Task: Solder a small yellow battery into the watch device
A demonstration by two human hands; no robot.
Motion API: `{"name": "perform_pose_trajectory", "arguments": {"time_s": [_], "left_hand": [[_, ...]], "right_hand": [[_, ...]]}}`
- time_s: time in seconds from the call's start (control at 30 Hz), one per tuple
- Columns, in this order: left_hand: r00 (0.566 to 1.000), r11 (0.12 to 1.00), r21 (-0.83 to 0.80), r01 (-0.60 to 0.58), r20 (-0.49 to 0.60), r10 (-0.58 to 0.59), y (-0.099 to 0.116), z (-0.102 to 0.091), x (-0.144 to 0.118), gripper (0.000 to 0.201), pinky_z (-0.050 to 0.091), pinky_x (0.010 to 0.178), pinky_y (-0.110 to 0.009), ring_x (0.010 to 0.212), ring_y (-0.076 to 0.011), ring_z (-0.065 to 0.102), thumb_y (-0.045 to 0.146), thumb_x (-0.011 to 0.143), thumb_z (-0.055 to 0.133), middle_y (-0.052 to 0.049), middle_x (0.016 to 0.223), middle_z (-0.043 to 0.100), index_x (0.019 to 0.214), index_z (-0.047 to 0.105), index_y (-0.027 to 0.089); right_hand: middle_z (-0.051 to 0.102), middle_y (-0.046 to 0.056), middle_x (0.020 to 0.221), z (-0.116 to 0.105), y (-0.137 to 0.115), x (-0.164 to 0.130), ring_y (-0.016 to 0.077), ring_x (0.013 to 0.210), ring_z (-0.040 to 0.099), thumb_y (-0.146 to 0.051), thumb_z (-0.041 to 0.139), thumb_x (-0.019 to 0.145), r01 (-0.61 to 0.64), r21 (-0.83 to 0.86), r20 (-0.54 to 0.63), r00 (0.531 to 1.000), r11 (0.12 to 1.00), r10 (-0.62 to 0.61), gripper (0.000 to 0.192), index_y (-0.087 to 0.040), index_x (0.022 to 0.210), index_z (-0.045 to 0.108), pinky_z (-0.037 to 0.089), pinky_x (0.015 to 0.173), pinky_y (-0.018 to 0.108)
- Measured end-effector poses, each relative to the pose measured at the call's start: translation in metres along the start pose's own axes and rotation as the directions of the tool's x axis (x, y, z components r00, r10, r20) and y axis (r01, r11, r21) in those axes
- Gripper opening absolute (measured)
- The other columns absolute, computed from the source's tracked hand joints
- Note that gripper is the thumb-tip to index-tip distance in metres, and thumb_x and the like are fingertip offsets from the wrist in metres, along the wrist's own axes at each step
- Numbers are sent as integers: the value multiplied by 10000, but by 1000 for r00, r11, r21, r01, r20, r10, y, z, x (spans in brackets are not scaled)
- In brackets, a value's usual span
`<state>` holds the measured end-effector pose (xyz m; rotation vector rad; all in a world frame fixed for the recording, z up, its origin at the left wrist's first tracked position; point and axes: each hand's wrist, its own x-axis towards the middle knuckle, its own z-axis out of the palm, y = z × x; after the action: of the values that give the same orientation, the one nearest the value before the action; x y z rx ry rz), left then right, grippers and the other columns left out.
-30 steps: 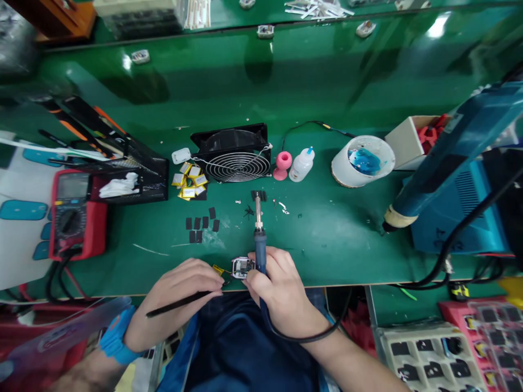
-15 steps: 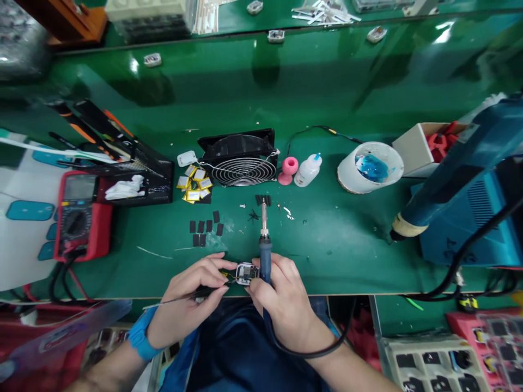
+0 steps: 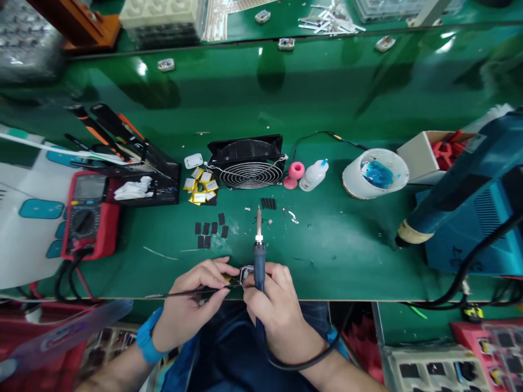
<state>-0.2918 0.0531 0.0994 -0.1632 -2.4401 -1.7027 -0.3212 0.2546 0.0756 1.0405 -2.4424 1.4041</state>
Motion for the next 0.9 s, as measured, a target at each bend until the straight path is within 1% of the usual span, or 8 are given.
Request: {"name": "perform_pose_trajectory", "arguments": {"time_s": [0.17,0.4,0.5,0.7,0.8,0.9], "left_hand": [[1000,1000,-1,-6,6,6,-3,1,-5,187,621,1049,-402,972,-161,788,54,921,675,17,859,744,886,597,220],[1000,1000,-9,-17,-14,17,-5,3,-7,178,633,1041,-428,964,-188,792,80,915,701,26,837,732,887,599,224],[999,1000,-1,-28,-16,28,-4,5,-6,181,640,1034,-432,952,-196,796,72,914,692,24,824,735,880,602,226],[999,999,21,-45,-3,45,-3,5,-5,197,630,1061,-390,985,-165,791,50,920,674,22,844,741,890,592,228],[998,997,51,-59,-1,59,-1,5,-5,210,633,1062,-402,985,-166,793,34,917,661,23,825,730,889,580,225],[997,992,100,-75,-1,75,1,8,-4,228,632,1074,-415,983,-165,798,14,915,642,27,807,704,876,553,220]], "right_hand": [[745,35,1025,3,1,3,240,982,650,34,614,996,6,17,-30,1000,1000,-5,233,-193,944,619,545,858,390],[733,40,1018,4,-2,6,249,999,631,53,597,950,6,29,-49,999,1000,-5,234,-180,943,606,526,877,406],[731,29,1003,4,-2,5,252,1011,638,44,598,966,-16,36,-62,998,999,18,238,-191,931,600,525,882,410],[723,19,970,7,1,5,238,973,646,16,587,992,1,19,-78,997,1000,0,230,-194,898,588,547,851,396],[737,31,987,5,1,5,245,989,665,22,591,983,4,9,-69,998,1000,-4,228,-193,908,602,570,854,404],[760,48,1032,-1,1,2,263,1017,689,4,611,992,0,-9,-70,998,1000,0,205,-196,950,631,598,857,434]]}}
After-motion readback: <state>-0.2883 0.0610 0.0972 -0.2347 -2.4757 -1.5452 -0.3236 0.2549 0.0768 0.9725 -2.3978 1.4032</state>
